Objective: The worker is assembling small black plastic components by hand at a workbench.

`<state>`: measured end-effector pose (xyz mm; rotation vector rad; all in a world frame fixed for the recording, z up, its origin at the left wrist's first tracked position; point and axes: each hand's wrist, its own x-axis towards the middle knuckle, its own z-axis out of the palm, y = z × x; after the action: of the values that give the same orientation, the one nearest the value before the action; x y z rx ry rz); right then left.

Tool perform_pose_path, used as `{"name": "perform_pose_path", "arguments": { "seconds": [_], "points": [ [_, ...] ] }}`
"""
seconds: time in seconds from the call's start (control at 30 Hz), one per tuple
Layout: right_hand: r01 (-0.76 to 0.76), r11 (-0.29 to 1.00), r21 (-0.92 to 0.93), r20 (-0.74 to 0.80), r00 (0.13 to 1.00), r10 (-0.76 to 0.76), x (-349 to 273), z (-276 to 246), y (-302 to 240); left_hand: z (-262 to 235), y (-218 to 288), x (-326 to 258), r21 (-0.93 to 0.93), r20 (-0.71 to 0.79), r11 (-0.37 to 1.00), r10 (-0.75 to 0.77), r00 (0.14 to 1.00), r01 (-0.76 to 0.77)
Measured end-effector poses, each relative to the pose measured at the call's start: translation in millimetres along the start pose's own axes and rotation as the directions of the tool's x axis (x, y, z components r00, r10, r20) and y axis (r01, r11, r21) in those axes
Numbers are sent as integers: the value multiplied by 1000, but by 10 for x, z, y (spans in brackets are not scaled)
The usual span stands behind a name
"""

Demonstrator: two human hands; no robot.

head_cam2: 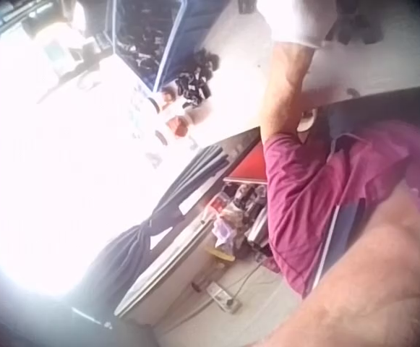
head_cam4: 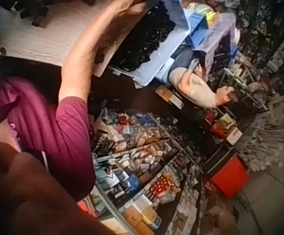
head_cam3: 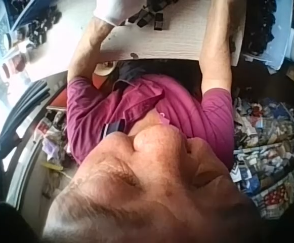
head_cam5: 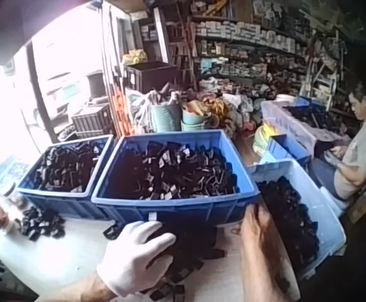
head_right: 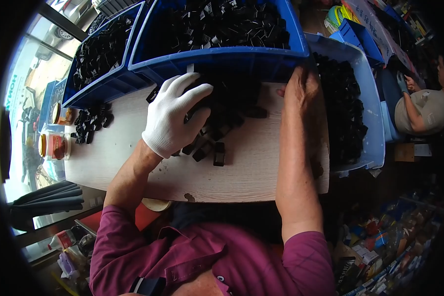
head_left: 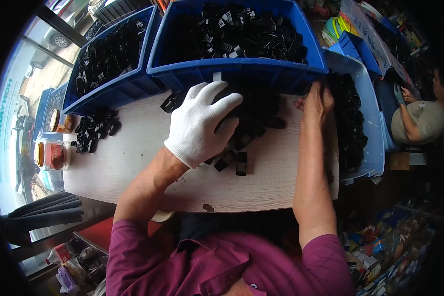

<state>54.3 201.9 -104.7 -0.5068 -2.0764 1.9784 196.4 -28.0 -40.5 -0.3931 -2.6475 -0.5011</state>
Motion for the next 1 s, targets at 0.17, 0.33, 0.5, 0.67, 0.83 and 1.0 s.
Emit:
{"name": "perform_pose_path", "arguments": {
  "seconds": [0.17, 0.33, 0.5, 0.67, 0.83, 1.0],
  "points": [
    [-103, 993, 59, -47, 993, 106, 11, 25, -29, -27, -19, -72, -88, -19, 996, 8, 1000, -9],
    [-86, 995, 56, -54, 995, 89, 17, 16, -50, -5, -79, -80, -133, -100, 988, 66, 993, -79],
    [-93, 995, 36, -57, 994, 95, 49, 16, -19, 105, -131, -87, -99, -171, 993, 49, 984, -67],
    [-68, 993, 94, 27, 997, 66, 107, -41, 94, 146, -150, -74, -73, -210, 994, 68, 975, -85],
    [-107, 966, 235, 132, 988, 77, -28, 33, -59, 129, -163, -73, -4, -289, 995, 94, 953, -99],
    [-87, 979, 186, 165, 985, 56, 66, -11, 24, -48, -171, 19, 107, -411, 992, 100, 906, -61]
  ]
}}
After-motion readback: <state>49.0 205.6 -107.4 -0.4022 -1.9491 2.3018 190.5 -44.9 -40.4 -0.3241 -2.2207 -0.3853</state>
